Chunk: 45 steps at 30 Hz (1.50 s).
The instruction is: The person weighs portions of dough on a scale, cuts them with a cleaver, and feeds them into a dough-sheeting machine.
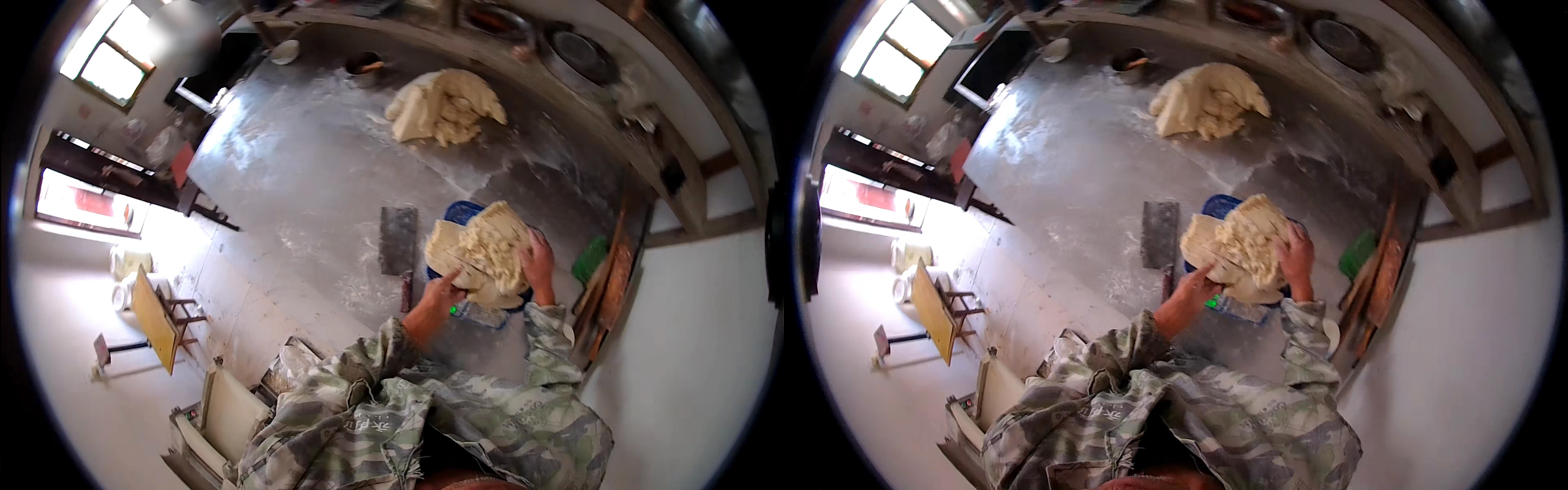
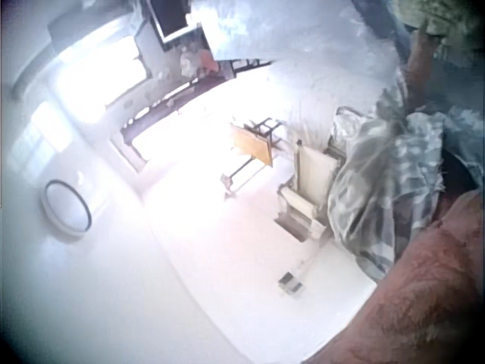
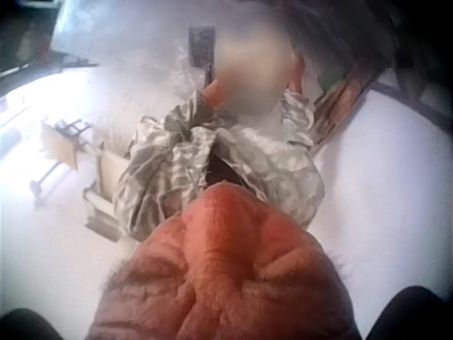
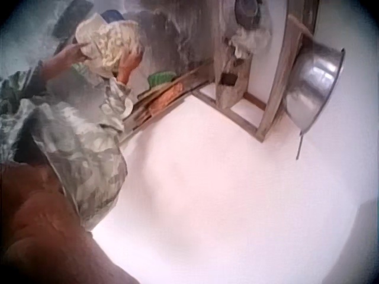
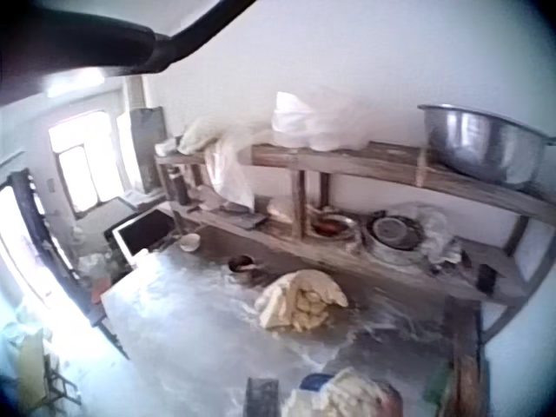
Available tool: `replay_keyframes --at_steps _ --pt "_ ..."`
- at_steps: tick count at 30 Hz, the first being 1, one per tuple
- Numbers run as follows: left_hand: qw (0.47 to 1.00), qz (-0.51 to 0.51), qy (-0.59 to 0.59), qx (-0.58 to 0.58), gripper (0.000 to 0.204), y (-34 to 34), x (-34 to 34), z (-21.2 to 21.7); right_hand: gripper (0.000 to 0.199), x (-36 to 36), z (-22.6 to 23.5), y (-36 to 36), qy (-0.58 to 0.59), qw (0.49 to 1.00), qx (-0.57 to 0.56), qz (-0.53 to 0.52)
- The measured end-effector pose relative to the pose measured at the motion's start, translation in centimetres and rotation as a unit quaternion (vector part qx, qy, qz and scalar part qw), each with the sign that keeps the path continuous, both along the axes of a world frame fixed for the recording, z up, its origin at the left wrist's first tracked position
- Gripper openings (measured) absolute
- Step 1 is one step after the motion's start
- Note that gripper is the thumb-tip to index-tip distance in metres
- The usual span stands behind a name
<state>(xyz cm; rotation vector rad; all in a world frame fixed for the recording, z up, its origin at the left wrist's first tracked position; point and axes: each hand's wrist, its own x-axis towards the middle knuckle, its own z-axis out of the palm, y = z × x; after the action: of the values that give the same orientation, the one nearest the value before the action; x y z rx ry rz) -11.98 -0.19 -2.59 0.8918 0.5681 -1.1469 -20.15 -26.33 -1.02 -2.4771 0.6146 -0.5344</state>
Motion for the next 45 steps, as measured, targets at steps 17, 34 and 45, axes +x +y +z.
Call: replay_keyframes --at_steps 17,34,45 --pt "1.0 -0.004 -0.001 -0.015 0.068 -0.4 0.2 0.1 0.046 -0.3 2.5 6.6 -0.059 0.994 -0.076 -0.043" --pt "0.992 -0.052 -0.102 -0.048 0.076 -2.3 -0.3 1.1 0.049 -0.4 4.6 5.2 -0.034 0.993 0.099 -0.046" --pt "0.998 -0.041 -0.041 0.037 0.052 -3.1 -0.1 0.5 0.054 0.8 4.2 7.6 -0.012 0.999 -0.003 -0.047"
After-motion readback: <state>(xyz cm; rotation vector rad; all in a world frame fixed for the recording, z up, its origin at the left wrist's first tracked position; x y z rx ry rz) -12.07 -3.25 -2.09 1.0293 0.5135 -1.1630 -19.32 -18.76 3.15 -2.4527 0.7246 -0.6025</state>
